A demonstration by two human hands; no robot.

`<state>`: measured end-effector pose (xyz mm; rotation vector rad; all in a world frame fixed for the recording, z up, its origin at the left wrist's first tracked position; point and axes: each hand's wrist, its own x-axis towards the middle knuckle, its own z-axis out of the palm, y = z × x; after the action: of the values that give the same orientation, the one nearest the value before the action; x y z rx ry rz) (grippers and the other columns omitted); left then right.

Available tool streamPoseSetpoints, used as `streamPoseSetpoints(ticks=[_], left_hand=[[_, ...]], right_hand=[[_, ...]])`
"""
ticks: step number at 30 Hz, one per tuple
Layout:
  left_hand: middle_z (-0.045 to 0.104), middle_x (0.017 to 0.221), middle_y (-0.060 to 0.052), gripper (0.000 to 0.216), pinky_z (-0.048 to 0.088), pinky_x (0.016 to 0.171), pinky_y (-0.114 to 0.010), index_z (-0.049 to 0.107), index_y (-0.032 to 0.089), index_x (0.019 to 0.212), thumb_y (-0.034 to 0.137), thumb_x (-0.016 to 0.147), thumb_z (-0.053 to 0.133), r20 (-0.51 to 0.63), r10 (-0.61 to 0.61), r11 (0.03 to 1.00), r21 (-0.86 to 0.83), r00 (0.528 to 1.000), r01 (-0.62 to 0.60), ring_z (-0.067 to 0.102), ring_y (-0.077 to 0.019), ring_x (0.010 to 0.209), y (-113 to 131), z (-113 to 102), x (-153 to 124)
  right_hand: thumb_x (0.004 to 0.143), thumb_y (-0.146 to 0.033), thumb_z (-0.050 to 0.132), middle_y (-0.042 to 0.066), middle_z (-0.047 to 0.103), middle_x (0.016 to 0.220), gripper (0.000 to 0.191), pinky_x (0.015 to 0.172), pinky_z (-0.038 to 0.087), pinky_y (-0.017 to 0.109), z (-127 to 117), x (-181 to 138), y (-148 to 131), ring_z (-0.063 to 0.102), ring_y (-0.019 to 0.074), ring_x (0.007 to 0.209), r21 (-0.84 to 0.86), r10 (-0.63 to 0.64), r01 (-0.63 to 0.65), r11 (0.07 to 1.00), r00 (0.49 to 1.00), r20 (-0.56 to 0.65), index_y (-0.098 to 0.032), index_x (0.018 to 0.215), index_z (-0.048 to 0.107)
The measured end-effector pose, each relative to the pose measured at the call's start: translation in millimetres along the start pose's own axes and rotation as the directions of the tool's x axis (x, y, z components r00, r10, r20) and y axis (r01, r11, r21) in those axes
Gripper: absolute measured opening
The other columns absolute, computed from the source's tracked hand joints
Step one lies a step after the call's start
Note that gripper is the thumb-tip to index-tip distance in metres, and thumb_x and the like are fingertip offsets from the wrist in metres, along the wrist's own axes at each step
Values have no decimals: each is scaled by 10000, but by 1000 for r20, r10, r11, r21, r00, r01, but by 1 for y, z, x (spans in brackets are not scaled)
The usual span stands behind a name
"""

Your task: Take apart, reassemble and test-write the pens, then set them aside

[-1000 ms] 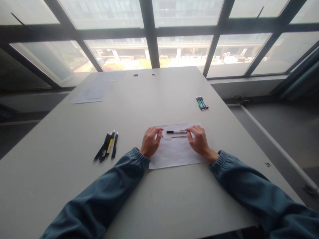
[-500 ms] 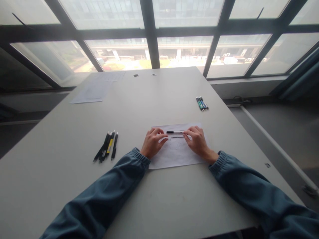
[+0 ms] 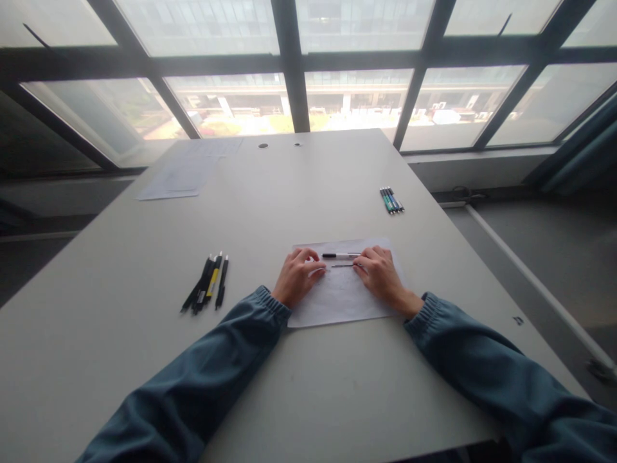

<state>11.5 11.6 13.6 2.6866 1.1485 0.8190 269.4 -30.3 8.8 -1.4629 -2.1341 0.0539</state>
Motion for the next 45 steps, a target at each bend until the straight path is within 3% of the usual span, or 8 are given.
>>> streamPoseSetpoints(ticks=[9,23,33,40,45], left_hand=[[675,1020,-53,114,512,832,-371,770,262,866,269,922,672,-8,26,999,-46,1000,-27,547,-202,895,-1,1,0],[681,991,-66,156,530,843,-383,739,235,907,304,963,611,-129,-18,996,-87,991,7,565,-207,907,4,-2,2],[682,992,-70,156,545,833,-385,743,233,918,307,961,613,-121,7,996,-83,993,-17,571,-203,901,3,-1,1],[681,1024,-61,117,531,847,-367,730,242,924,275,953,621,-90,48,995,-87,995,-56,565,-200,914,6,-4,2],[703,1013,-56,133,534,869,-364,723,240,904,268,958,606,-61,75,991,-110,995,-82,580,-206,956,10,-7,4]], right_hand=[[927,-169,649,62,660,907,87,891,358,404,3,0,1,524,239,955,-8,-27,27,1000,999,24,-202,863,697],[981,-203,570,63,636,907,143,847,374,381,-4,1,-4,516,235,928,25,-40,41,999,999,-27,-211,870,660],[978,-194,571,68,631,915,139,845,396,382,-5,2,-6,511,236,930,20,-61,62,998,998,-20,-205,879,668],[1017,-200,483,103,635,1005,215,824,394,381,-12,2,-14,494,248,945,-83,-158,159,984,987,19,-200,907,667],[1032,-217,465,80,651,883,236,804,369,370,-11,2,-16,504,235,874,-95,-209,216,972,975,79,-198,896,657]])
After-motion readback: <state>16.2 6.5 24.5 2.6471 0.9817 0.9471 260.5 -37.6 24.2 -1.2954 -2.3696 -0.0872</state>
